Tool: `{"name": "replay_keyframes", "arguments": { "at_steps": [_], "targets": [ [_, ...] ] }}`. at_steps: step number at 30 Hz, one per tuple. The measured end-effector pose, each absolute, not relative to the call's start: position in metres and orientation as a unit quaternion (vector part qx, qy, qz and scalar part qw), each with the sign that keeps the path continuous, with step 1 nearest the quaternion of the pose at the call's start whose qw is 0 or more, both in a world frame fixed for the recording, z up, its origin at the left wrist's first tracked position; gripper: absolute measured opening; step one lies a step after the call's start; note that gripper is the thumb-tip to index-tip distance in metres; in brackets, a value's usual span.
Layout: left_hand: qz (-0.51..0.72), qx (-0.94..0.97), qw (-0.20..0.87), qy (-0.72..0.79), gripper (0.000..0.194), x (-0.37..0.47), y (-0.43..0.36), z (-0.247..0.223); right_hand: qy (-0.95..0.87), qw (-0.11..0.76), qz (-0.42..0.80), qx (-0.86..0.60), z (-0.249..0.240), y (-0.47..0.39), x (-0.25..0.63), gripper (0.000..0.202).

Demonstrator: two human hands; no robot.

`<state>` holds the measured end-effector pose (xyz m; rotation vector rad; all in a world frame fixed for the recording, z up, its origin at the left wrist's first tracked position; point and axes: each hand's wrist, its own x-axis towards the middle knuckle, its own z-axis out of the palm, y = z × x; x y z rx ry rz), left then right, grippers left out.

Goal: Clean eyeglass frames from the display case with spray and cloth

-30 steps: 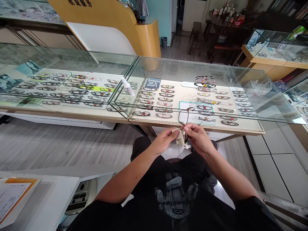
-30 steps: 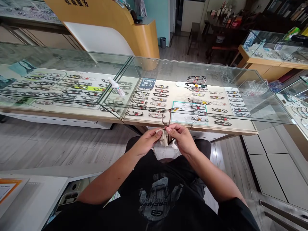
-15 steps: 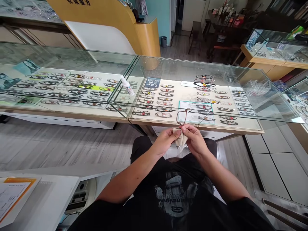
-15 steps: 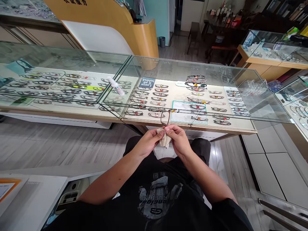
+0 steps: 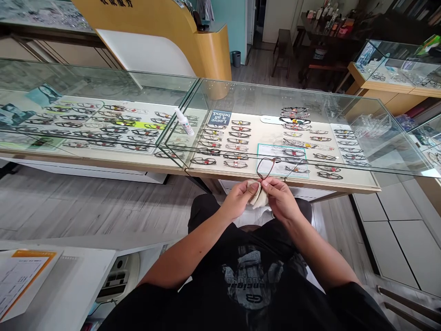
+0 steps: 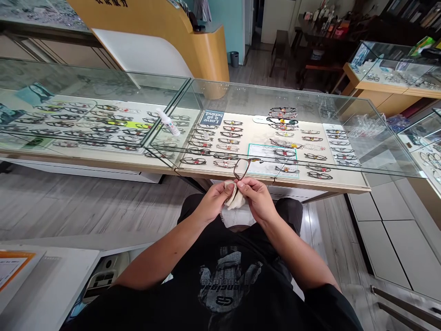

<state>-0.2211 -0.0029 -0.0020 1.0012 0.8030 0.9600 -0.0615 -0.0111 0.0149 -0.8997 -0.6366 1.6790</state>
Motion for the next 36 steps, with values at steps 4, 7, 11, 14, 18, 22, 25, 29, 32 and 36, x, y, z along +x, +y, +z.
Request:
{"name": "replay_keyframes", "arguments": {
  "at_steps": [4,7,11,14,18,22,25,29,32,36],
  "targets": [
    [0.38,0.474,0.74,0.289,0.052,-0.225,0.003,0.002,-0.254,0.546,0.697,-0.388,0.017,-0.008,-0.054,0.031],
    [0.383,0.474,0.738,0.289,0.055,-0.219,0.003,0.002,-0.255,0.541,0.701,-0.388,0.017,-0.006,-0.053,0.032],
    [0.447,0.458,0.686,0.347,0.055,-0.21,0.002,-0.003,-0.261,0.541,0.701,-0.384,0.016,-0.006,-0.054,0.031],
    [0.417,0.495,0.691,0.322,0.057,-0.215,0.007,-0.001,-0.268,0.541,0.696,-0.389,0.018,-0.007,-0.05,0.031],
    [0.337,0.532,0.734,0.253,0.053,-0.226,0.013,0.004,-0.269,0.538,0.694,-0.396,0.022,-0.005,-0.044,0.032],
    [0.396,0.512,0.708,0.284,0.054,-0.215,0.01,0.003,-0.267,0.548,0.685,-0.398,0.021,-0.004,-0.05,0.033],
    [0.453,0.494,0.657,0.346,0.058,-0.206,0.009,0.0,-0.285,0.553,0.678,-0.392,0.02,-0.005,-0.054,0.032],
    [0.406,0.521,0.686,0.306,0.059,-0.213,0.015,0.003,-0.272,0.569,0.667,-0.397,0.024,-0.004,-0.05,0.031],
    [0.35,0.538,0.723,0.256,0.058,-0.218,0.019,0.006,-0.263,0.574,0.666,-0.398,0.025,-0.003,-0.049,0.032],
    [0.415,0.508,0.689,0.308,0.057,-0.209,0.017,0.0,-0.267,0.571,0.672,-0.389,0.023,-0.003,-0.055,0.035]
  ]
}}
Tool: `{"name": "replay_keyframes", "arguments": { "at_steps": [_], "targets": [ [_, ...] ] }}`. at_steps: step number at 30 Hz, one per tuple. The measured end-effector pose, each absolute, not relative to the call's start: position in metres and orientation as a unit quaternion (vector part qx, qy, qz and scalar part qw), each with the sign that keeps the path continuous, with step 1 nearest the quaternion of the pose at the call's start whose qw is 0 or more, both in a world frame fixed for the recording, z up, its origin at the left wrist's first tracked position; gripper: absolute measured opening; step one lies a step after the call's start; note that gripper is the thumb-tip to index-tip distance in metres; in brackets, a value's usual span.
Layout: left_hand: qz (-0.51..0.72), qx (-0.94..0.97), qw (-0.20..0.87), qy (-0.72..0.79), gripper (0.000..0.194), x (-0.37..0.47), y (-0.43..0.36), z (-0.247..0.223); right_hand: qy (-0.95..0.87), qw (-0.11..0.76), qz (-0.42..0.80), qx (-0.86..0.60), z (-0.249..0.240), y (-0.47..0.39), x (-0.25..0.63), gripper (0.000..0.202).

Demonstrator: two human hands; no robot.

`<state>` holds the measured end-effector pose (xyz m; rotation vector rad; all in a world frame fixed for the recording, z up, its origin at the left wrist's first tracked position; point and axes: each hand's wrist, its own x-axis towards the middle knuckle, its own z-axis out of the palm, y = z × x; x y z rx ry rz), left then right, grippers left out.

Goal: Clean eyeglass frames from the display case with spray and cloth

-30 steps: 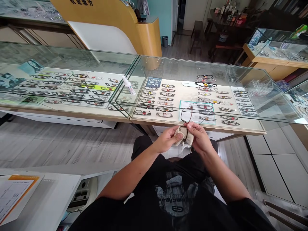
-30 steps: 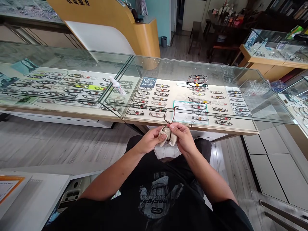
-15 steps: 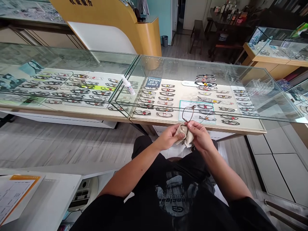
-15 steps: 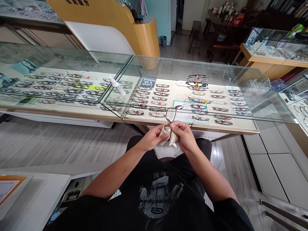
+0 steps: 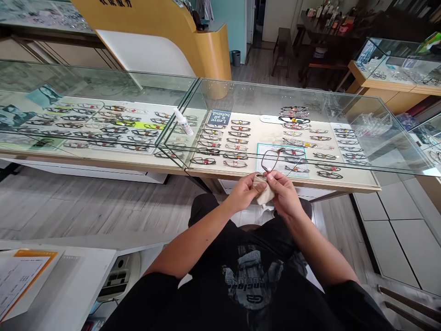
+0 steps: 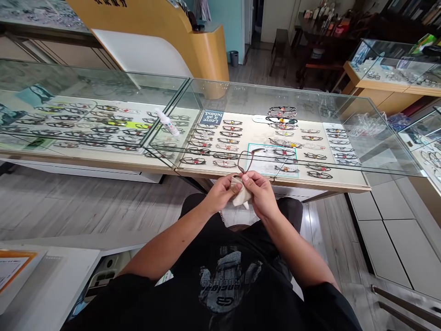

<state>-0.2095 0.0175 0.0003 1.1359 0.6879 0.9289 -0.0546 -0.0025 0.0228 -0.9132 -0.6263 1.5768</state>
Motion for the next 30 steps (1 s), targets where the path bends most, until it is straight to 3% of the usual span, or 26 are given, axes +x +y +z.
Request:
{"name": "replay_keyframes", "arguments": {
  "at_steps": [3,9,16,23,30],
  "targets": [
    [0.451,0.493,0.662,0.34,0.06,-0.206,0.018,-0.003,-0.281,0.564,0.671,-0.39,0.022,-0.002,-0.056,0.035],
    [0.354,0.529,0.731,0.244,0.056,-0.216,0.028,0.003,-0.269,0.586,0.654,-0.396,0.022,0.005,-0.049,0.034],
    [0.459,0.495,0.655,0.341,0.062,-0.199,0.028,-0.008,-0.288,0.579,0.653,-0.396,0.022,0.002,-0.055,0.034],
    [0.348,0.555,0.712,0.252,0.056,-0.214,0.029,0.003,-0.269,0.596,0.637,-0.408,0.028,0.006,-0.049,0.035],
    [0.471,0.546,0.612,0.324,0.057,-0.195,0.018,0.004,-0.312,0.586,0.629,-0.405,0.024,-0.005,-0.06,0.037]
  ]
}}
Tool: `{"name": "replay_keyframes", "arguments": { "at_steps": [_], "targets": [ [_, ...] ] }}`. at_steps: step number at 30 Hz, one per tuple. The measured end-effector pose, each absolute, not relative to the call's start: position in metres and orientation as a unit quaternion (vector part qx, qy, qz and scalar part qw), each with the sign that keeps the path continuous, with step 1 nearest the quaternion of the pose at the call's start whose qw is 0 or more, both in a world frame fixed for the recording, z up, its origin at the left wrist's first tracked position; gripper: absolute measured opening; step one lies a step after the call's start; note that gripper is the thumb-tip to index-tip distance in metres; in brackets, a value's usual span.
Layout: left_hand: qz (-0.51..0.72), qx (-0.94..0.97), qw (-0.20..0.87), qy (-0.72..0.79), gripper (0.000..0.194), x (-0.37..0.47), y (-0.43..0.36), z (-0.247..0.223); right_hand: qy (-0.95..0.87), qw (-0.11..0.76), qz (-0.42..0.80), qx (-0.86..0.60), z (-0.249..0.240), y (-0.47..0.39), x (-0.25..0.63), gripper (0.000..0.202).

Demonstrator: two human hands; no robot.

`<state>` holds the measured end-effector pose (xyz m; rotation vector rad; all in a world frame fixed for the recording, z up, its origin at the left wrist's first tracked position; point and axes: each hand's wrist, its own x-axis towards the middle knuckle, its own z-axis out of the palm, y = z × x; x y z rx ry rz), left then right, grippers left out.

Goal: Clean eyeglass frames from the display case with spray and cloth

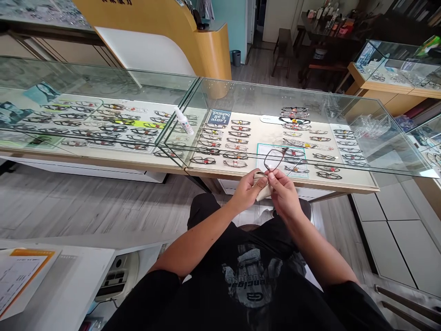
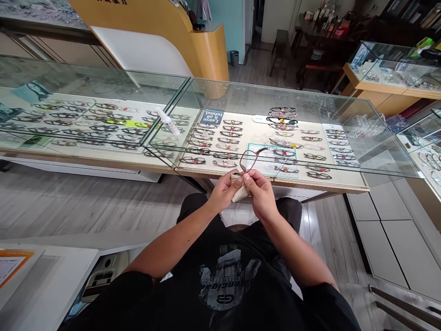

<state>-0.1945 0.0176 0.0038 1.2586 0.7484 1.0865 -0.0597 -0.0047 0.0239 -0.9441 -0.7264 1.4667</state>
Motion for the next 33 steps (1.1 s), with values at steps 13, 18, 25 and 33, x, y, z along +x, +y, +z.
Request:
{"name": "replay_keyframes", "arguments": {
  "at_steps": [13,18,25,33],
  "targets": [
    [0.392,0.546,0.689,0.271,0.059,-0.202,0.022,0.009,-0.289,0.61,0.625,-0.392,0.03,-0.002,-0.05,0.031],
    [0.463,0.553,0.61,0.328,0.06,-0.194,0.022,0.005,-0.286,0.592,0.654,-0.376,0.027,-0.004,-0.058,0.035],
    [0.431,0.605,0.588,0.321,0.055,-0.198,0.021,0.016,-0.289,0.61,0.629,-0.385,0.033,-0.001,-0.052,0.037],
    [0.409,0.592,0.615,0.321,0.056,-0.218,0.037,0.045,-0.294,0.661,0.594,-0.352,0.047,0.007,-0.036,0.03]
  ]
}}
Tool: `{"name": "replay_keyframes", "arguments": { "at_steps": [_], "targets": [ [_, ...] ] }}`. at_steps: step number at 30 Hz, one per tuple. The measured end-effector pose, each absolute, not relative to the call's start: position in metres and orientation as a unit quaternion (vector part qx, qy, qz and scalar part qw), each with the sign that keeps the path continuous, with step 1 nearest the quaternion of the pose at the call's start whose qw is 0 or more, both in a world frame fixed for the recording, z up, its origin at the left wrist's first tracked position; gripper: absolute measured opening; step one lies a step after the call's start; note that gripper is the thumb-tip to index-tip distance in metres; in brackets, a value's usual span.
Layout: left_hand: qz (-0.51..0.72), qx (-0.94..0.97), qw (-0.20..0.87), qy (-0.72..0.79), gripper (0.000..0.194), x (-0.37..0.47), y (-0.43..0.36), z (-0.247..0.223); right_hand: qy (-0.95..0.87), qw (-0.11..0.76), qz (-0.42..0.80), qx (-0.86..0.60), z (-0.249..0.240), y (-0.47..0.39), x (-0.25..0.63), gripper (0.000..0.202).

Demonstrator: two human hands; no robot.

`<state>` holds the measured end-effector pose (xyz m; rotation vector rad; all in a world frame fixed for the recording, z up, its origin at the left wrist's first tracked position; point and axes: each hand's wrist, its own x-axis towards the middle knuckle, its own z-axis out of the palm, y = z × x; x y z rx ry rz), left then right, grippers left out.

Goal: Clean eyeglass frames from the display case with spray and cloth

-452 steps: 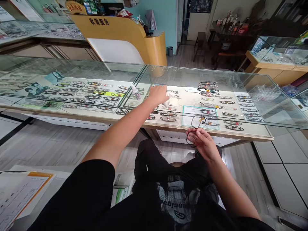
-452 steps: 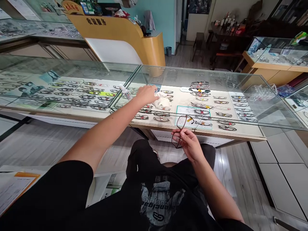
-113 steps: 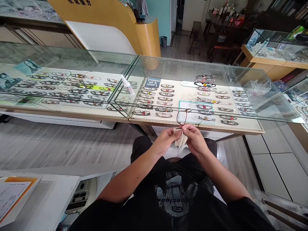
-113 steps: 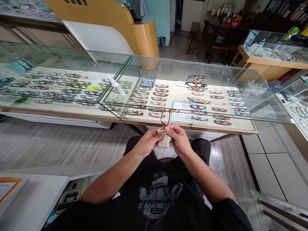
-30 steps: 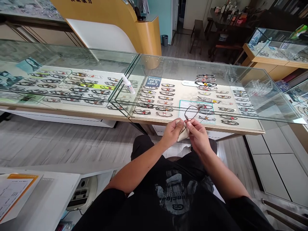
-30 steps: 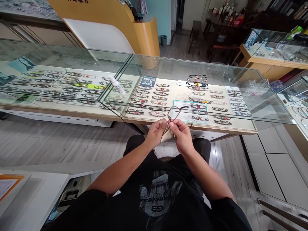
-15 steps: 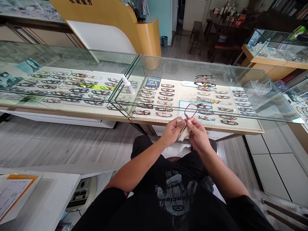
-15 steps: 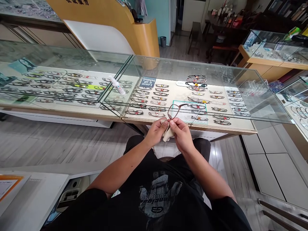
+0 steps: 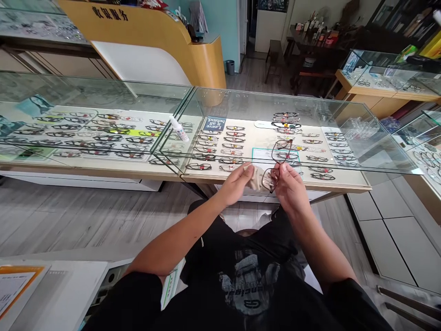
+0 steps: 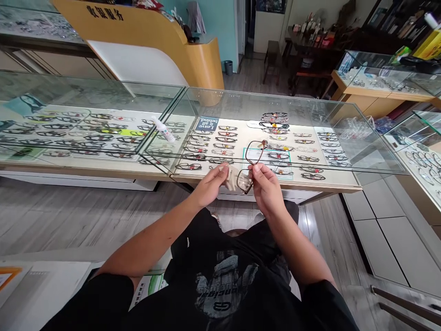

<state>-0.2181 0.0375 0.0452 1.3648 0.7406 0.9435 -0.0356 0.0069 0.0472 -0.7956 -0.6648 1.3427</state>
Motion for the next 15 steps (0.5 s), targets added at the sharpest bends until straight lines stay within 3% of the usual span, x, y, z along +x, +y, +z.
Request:
{"name": "replay_keyframes", "arguments": {
  "at_steps": [6,11,15],
  "targets": [
    [0.472,0.575,0.553,0.375,0.052,-0.241,0.078,0.07,-0.303,0.657,0.595,-0.349,0.067,0.013,-0.022,0.029],
    [0.486,0.648,0.375,0.451,0.038,-0.265,0.124,0.101,-0.352,0.646,0.572,-0.362,0.085,0.015,-0.009,0.028],
    [0.422,0.692,0.228,0.54,0.021,-0.277,0.155,0.11,-0.391,0.637,0.558,-0.36,0.095,0.015,-0.001,0.025]
  ]
}}
